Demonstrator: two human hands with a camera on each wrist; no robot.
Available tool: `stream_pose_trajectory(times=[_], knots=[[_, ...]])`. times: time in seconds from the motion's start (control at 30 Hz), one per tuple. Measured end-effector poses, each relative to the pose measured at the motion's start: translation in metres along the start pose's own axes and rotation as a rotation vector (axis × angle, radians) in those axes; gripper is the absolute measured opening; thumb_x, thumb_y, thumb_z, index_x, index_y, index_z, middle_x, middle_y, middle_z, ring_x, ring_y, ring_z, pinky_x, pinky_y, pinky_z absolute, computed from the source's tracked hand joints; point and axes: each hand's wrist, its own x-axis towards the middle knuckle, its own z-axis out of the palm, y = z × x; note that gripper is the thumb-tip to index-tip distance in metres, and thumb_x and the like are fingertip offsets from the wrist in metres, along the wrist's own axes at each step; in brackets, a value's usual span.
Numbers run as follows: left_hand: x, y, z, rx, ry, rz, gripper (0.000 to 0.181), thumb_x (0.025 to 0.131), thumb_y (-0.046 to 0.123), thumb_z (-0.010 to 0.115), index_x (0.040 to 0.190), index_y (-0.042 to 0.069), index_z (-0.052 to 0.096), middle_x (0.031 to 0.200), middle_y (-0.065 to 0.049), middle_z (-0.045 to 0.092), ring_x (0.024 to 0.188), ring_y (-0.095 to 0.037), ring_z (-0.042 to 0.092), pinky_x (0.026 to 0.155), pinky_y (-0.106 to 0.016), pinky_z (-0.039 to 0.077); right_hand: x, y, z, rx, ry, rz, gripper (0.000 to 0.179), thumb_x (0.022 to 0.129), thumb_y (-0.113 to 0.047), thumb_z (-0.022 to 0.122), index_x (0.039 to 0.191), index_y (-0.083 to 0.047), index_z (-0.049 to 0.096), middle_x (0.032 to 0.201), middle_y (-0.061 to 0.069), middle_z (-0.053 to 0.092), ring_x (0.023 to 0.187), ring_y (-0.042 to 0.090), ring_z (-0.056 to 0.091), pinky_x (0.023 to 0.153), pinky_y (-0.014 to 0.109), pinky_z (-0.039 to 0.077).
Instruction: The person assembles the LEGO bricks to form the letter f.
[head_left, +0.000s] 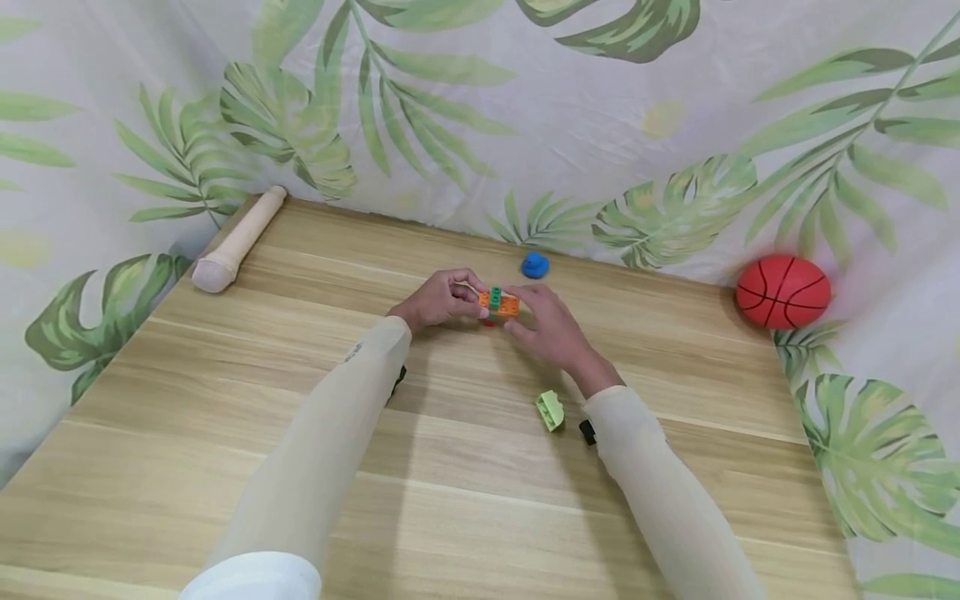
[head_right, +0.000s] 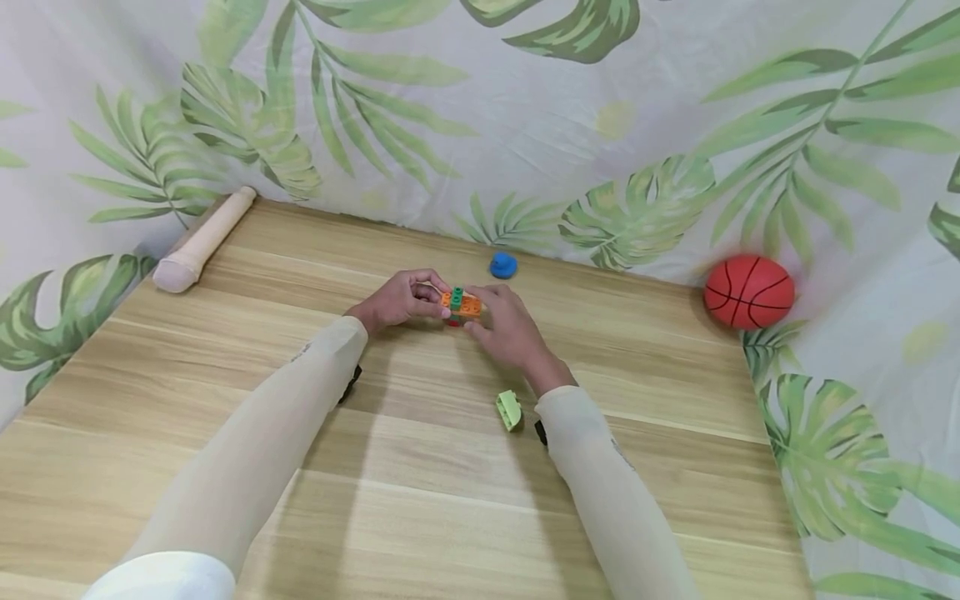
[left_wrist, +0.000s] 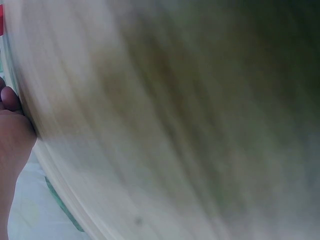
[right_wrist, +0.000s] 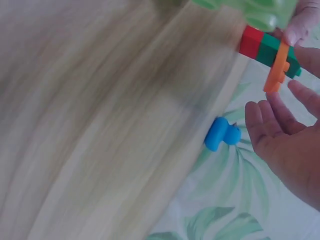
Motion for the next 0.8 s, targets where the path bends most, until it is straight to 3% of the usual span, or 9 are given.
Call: stream_pose_trajectory(times=[0.13,0.3,0.43,0.6,0.8], knots=[[0.001,-0.001,-0.001,-0.008,-0.003,0.006,0.034,0.092,0.006,0.084,0.122,0.004,0.067,0.085,0.007,0.072,0.083,-0.009,0.065,0.076,-0.024,0.053,-0.020,0.003,-0.009,0.019,0.007,0.016,0.053,0.106,-0.023,0.070,0.155,-0.008,0.055,0.153,0.018,0.052,0.141,0.040,0.053,0.114,0.059,0.048],[0.001,-0.001,-0.002,-0.015,-0.016,0.018,0.035,0.092,0.005,0.083,0.123,0.002,0.066,0.084,0.008,0.071,0.085,-0.008,0.065,0.079,-0.024,0.054,-0.045,0.010,-0.021,0.046,-0.026,0.008,0.043,0.108,-0.022,0.068,0.146,-0.002,0.062,0.137,0.019,0.064,0.125,0.038,0.064,0.102,0.054,0.056],[0.003,-0.003,-0.003,-0.015,-0.015,0.021,0.035,0.092,0.004,0.083,0.123,0.001,0.066,0.085,0.008,0.072,0.085,-0.008,0.065,0.079,-0.024,0.055,-0.061,0.017,-0.024,0.078,-0.141,-0.025,0.039,0.109,-0.021,0.065,0.139,0.003,0.064,0.125,0.017,0.071,0.113,0.031,0.069,0.099,0.050,0.058],[0.004,-0.004,-0.004,-0.009,-0.007,0.029,0.034,0.092,0.003,0.083,0.122,0.000,0.066,0.086,0.008,0.072,0.086,-0.007,0.065,0.079,-0.023,0.055,-0.074,0.021,-0.019,0.074,-0.304,-0.033,0.042,0.110,-0.029,0.064,0.141,0.000,0.063,0.125,0.013,0.072,0.115,0.026,0.069,0.101,0.047,0.057],[0.003,-0.003,-0.001,-0.021,-0.025,0.039,0.036,0.092,0.003,0.082,0.124,-0.001,0.066,0.084,0.007,0.072,0.085,-0.008,0.066,0.080,-0.024,0.056,-0.082,0.019,-0.017,0.051,-0.355,-0.013,0.042,0.109,-0.032,0.065,0.140,-0.002,0.064,0.126,0.012,0.073,0.117,0.026,0.069,0.101,0.049,0.057]])
